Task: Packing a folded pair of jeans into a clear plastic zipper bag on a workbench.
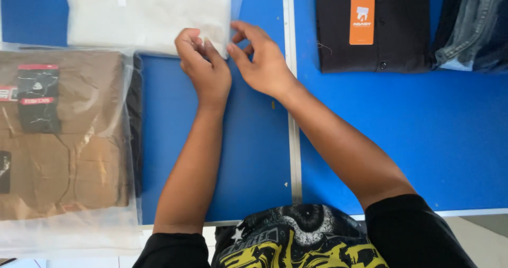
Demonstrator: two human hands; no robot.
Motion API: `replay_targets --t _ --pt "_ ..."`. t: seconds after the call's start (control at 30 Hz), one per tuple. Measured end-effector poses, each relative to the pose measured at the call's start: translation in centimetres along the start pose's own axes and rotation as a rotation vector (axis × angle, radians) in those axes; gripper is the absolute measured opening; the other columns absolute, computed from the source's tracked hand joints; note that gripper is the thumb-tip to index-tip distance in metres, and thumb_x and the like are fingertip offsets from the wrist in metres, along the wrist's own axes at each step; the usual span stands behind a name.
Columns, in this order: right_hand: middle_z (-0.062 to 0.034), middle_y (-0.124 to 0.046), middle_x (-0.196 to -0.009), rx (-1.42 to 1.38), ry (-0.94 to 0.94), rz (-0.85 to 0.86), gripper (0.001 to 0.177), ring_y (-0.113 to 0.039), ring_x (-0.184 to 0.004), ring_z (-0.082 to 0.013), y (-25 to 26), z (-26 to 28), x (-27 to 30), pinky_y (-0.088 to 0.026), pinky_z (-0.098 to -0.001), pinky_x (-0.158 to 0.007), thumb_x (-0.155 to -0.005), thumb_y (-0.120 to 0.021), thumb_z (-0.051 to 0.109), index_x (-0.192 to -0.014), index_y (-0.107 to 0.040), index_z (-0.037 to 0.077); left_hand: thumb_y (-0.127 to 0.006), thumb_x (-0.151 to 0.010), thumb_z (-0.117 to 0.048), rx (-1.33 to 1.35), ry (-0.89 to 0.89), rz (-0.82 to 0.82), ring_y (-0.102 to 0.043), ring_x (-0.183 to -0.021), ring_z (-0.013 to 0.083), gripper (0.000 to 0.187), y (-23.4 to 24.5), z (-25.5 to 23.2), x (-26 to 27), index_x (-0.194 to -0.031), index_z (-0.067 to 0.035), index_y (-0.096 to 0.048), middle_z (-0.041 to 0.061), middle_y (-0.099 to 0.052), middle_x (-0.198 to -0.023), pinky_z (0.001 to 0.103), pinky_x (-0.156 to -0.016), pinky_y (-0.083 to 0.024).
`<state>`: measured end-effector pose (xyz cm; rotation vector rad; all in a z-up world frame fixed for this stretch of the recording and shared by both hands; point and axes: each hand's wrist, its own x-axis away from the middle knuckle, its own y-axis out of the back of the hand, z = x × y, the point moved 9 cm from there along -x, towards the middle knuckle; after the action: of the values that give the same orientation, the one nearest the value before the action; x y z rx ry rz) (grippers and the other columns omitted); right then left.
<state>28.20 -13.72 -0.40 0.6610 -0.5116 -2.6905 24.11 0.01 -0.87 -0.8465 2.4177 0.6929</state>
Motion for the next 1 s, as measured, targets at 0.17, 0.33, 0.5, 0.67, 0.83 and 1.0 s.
replay_targets --t 0.17,0.33,0.5,0.67,0.83,1.0 --pt "-0.0073 -0.068 -0.099 0.079 -0.159 -0.107 0.051 -0.066 -0.07 -0.0105 -2.4 -3.8 -2.7 -0.059 -0.0241 -0.064 -0.095 -0.078 0.023 -0.135 -0.051 0.004 -0.056 -0.088 0.012 -0.021 -0.022 0.006 -0.046 -0.088 0.017 0.038 -0.1 -0.6 -0.1 -0.118 -0.008 -0.043 0.007 -0.049 -0.11 0.031 -0.078 -0.043" --pt "-0.0018 -0.062 -0.096 -0.191 0.096 -0.244 0.018 -0.049 -0.068 -0.0075 -1.4 0.2 -2.8 -0.046 -0.021 -0.063 -0.093 -0.075 -0.007 -0.1 -0.069 0.008 -0.047 -0.09 0.008 0.247 0.127 -0.018 -0.049 -0.095 0.0169 0.038 -0.1 1.6 0.4 -0.124 -0.007 -0.042 0.009 -0.048 -0.118 0.03 -0.091 -0.047" --pt "-0.0027 -0.055 -0.113 -0.034 0.072 -0.253 0.044 -0.056 -0.09 -0.0132 -2.3 -0.8 -2.5 -0.05 -0.0221 -0.06 -0.094 -0.077 -0.002 -0.119 -0.046 0.015 -0.045 -0.112 -0.024 0.514 0.112 -0.098 -0.044 -0.097 0.0123 0.025 0.3 2.2 0.4 -0.129 -0.007 -0.037 0.006 -0.044 -0.111 0.029 -0.09 -0.043" --pt "-0.0087 -0.06 -0.113 0.03 -0.163 -0.299 0.068 -0.06 -0.07 -0.0069 -2.6 -6.6 -3.6 -0.06 -0.0203 -0.065 -0.093 -0.086 0.009 -0.14 -0.036 0.013 -0.039 -0.112 -0.026 0.576 0.169 -0.113 -0.045 -0.084 0.0118 0.02 0.4 2.0 0.0 -0.119 -0.007 -0.04 0.004 -0.047 -0.098 0.027 -0.079 -0.046" --pt "-0.0027 -0.062 -0.084 0.14 -0.202 -0.311 0.044 -0.065 -0.071 -0.0097 -1.3 -6.2 -4.8 -0.06 -0.0211 -0.062 -0.093 -0.081 0.019 -0.127 -0.059 0.003 -0.037 -0.111 -0.031 0.629 0.214 -0.08 -0.042 -0.082 0.0111 0.022 0.1 1.8 -0.3 -0.112 -0.009 -0.041 0.002 -0.044 -0.089 0.029 -0.079 -0.045" --pt "0.0003 -0.067 -0.076 0.016 -0.128 -0.382 0.007 -0.06 -0.065 -0.006 -0.4 -4.4 -4.8 -0.054 -0.0207 -0.056 -0.092 -0.072 0.008 -0.099 -0.074 0.007 -0.036 -0.111 -0.029 0.602 0.207 -0.066 -0.043 -0.078 0.0106 0.021 0.1 1.6 -0.4 -0.111 -0.009 -0.042 0.002 -0.045 -0.085 0.028 -0.079 -0.047"
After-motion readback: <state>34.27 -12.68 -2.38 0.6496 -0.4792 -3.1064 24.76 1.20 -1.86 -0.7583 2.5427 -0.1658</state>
